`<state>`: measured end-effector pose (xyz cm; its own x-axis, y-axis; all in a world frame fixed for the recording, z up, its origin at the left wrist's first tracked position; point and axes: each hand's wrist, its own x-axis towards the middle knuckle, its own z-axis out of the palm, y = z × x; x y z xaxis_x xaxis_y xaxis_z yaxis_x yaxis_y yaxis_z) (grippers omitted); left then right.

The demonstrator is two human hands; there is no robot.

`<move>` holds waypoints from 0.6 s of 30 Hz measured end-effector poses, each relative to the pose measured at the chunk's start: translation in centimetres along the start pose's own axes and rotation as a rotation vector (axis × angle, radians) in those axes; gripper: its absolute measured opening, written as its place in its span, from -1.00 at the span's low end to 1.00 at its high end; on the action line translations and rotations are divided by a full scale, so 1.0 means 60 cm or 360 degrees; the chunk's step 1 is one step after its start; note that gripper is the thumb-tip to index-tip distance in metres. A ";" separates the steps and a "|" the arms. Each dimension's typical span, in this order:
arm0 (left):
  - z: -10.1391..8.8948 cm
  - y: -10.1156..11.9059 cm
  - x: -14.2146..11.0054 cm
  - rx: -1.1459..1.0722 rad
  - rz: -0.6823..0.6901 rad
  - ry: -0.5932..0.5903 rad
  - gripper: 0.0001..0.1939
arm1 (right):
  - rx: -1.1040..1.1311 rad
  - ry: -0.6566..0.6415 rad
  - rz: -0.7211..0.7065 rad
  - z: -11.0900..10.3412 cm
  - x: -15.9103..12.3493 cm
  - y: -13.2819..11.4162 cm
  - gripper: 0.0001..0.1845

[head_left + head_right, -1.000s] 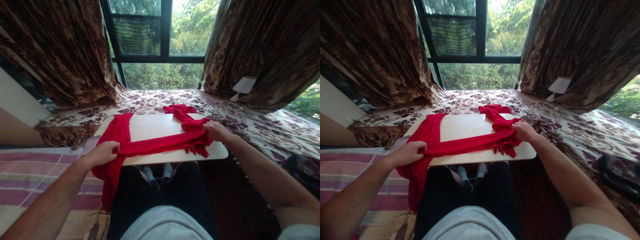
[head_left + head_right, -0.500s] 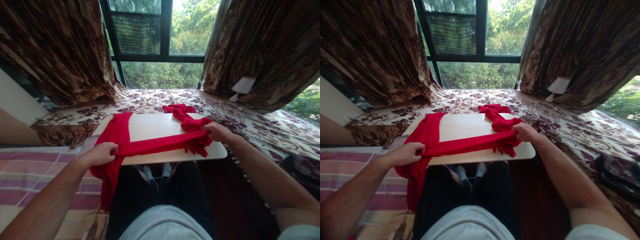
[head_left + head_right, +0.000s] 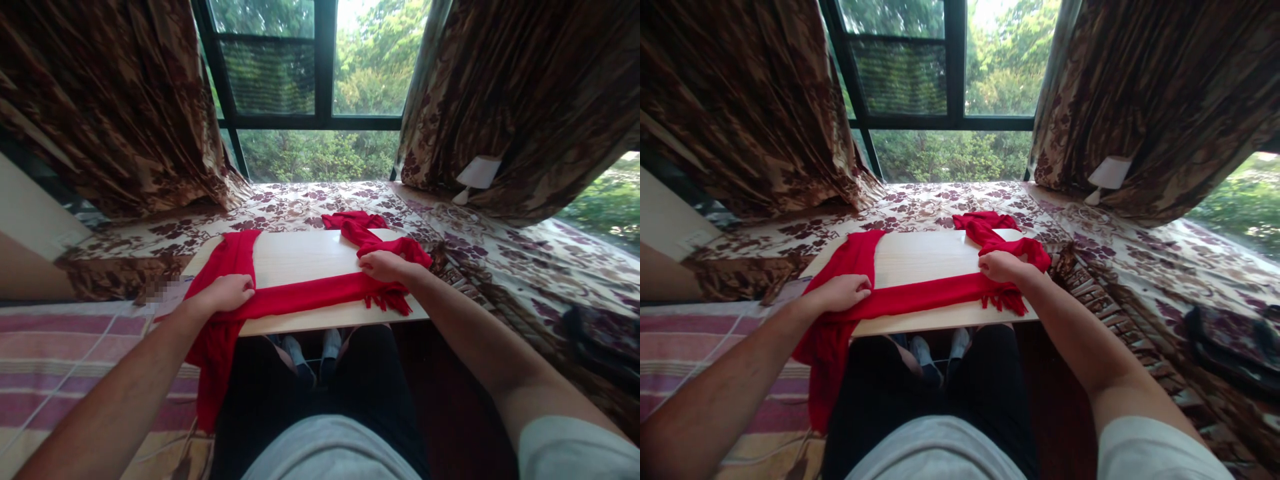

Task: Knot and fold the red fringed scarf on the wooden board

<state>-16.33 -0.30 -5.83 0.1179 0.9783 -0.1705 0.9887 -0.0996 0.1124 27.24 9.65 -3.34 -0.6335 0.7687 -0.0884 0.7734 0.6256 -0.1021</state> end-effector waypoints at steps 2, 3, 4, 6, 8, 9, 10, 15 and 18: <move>0.001 -0.002 0.003 0.0028 0.0030 -0.0078 -0.76 | 0.0005 -0.0102 0.0066 0.003 0.009 -0.009 -0.73; 0.000 -0.003 0.003 0.0015 0.0059 -0.0098 -0.76 | 0.0003 -0.0163 0.0092 0.003 0.013 -0.011 -0.72; -0.002 -0.004 0.002 -0.0014 0.0080 -0.0103 -0.75 | 0.0010 -0.0225 0.0109 0.003 0.015 -0.011 -0.73; -0.009 -0.005 -0.003 -0.0096 0.0090 -0.0081 -0.74 | 0.0045 -0.0323 0.0121 -0.001 0.018 -0.009 -0.76; -0.018 -0.007 -0.009 -0.0186 0.0079 -0.0034 -0.71 | 0.0136 -0.0398 0.0131 -0.007 0.021 -0.004 -0.81; -0.024 -0.009 -0.013 -0.0233 0.0079 -0.0002 -0.69 | 0.0201 -0.0420 0.0132 -0.009 0.022 -0.001 -0.82; -0.030 -0.011 -0.016 -0.0281 0.0083 0.0030 -0.68 | 0.0269 -0.0434 0.0125 -0.012 0.023 0.002 -0.82; -0.055 -0.031 -0.029 -0.0480 0.0024 0.0025 -0.55 | 0.0510 -0.0439 0.0021 -0.023 0.029 0.014 -0.83; -0.063 -0.050 -0.037 -0.0771 -0.0129 -0.0058 -0.47 | 0.0651 -0.0454 0.0011 -0.029 0.031 0.019 -0.84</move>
<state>-19.89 -1.49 -2.07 0.0543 0.9715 -0.2308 0.8389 0.0810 0.5383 26.98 12.03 -1.87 -0.6535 0.6700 -0.3522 0.7415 0.4732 -0.4757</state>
